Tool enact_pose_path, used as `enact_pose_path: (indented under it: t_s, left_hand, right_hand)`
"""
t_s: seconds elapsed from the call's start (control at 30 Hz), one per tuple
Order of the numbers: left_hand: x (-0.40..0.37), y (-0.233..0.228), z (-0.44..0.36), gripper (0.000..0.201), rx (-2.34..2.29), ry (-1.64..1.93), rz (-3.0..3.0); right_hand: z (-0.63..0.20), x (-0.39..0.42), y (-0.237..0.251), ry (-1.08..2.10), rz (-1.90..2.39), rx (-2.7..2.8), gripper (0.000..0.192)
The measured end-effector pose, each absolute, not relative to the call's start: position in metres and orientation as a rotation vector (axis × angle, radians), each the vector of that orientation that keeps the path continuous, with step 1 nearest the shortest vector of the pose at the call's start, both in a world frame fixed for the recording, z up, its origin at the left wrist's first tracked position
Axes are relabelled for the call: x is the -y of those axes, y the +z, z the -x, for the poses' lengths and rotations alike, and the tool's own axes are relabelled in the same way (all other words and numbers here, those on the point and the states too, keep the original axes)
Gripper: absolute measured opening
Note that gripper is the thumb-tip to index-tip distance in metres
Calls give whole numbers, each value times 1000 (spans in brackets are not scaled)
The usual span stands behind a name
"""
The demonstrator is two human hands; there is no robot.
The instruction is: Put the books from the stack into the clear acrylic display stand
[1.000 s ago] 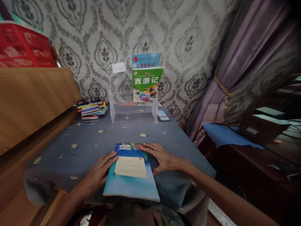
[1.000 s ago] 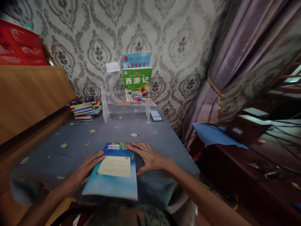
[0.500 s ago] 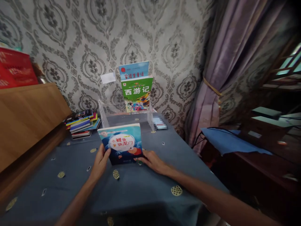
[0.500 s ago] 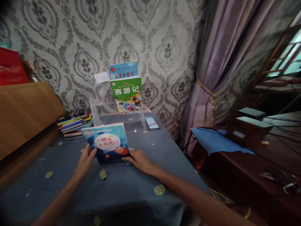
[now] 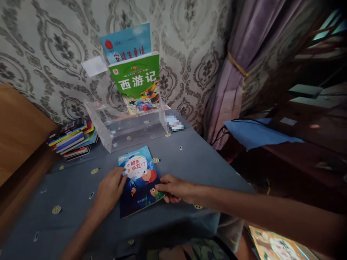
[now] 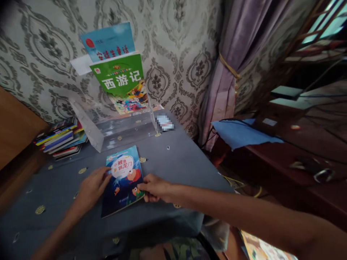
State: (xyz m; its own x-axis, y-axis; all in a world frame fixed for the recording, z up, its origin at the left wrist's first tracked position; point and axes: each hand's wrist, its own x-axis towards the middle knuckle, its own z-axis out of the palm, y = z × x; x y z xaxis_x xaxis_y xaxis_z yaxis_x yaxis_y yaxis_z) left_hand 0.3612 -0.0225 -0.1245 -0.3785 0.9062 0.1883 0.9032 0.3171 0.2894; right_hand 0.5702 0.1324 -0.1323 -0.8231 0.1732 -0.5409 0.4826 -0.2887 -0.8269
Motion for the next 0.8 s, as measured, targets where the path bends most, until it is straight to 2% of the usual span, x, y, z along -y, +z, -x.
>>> enact_pose_path:
  t_s: [0.17,0.4,0.6,0.8]
  left_hand:
    - [-17,-136,-402,38,-2025,555,-2224]
    - [-75,-153,-374,44,-2163,354,-2238]
    - [-103,-150,-362,41,-2240,348,-2182]
    - [-106,-149,-349,36,-2172,448,-2112]
  right_hand:
    - [-572,-128,-123,-2207,-909,-1757,22]
    - [-573,-130,-119,-2175,-877,-1722,25]
    - [-572,-131,-129,-2249,-834,-1694,19]
    - [-572,-131,-126,-2225,-832,-1684,22]
